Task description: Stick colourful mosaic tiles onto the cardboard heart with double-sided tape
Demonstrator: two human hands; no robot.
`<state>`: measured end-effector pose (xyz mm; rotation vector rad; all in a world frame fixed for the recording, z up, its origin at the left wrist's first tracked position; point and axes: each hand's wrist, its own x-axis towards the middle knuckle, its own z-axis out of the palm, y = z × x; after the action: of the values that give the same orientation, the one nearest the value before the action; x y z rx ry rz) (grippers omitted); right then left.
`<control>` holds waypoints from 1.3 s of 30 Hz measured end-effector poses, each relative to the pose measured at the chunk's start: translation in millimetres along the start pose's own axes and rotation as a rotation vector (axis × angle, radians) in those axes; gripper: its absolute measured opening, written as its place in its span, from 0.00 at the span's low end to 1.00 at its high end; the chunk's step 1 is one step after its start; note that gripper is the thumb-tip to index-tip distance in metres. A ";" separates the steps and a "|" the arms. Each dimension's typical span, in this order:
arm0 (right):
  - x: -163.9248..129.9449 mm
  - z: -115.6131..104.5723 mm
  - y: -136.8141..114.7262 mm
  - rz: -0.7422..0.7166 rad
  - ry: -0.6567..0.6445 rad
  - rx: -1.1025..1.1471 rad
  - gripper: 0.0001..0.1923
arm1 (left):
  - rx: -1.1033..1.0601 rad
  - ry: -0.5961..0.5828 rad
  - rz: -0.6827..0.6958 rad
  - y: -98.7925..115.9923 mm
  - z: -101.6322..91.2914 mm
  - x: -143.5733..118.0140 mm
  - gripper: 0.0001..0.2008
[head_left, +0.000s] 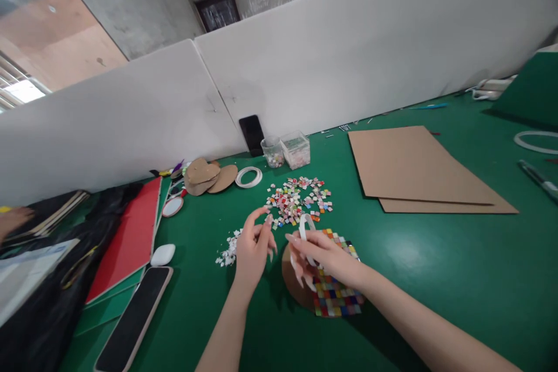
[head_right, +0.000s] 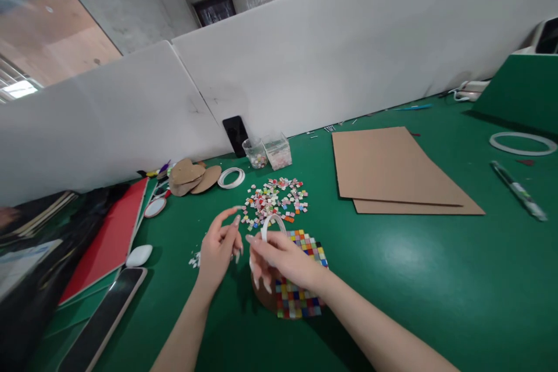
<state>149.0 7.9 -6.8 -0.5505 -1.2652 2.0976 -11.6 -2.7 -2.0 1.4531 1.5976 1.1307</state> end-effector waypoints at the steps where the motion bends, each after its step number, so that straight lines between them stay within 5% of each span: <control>1: -1.0 1.2 0.4 0.019 -0.070 -0.018 0.20 | -0.014 -0.067 -0.018 1.9 -3.2 1.1 0.20; 5: -2.8 5.4 3.7 0.056 -0.196 -0.052 0.24 | 0.024 -0.408 -0.005 0.1 -6.2 0.2 0.23; 7: -3.4 6.5 5.4 0.090 -0.218 -0.080 0.23 | 0.049 -0.455 0.013 -4.8 -2.9 -1.5 0.20; 11: -4.6 6.9 6.4 0.117 -0.183 -0.205 0.20 | 0.132 -0.313 0.044 -10.8 1.6 -1.2 0.15; 16: -1.6 2.7 2.4 -0.085 0.044 -0.386 0.12 | 0.192 -0.097 0.068 -11.1 -4.3 4.1 0.13; 20: 0.5 1.7 1.7 -0.160 0.066 -0.390 0.14 | 0.190 -0.038 0.026 -11.4 -7.7 6.7 0.14; 31: 4.3 -5.4 7.6 -0.159 0.235 -0.685 0.18 | -0.087 -0.269 -0.011 0.0 -7.7 1.2 0.22; 39: 0.7 -2.7 3.4 -0.152 0.115 -0.802 0.17 | -0.218 -0.376 -0.121 -5.5 -8.9 2.3 0.25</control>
<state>149.2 9.0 -11.1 -0.8570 -1.9931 1.3515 -22.2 -1.7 -3.5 1.3145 1.2419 0.8711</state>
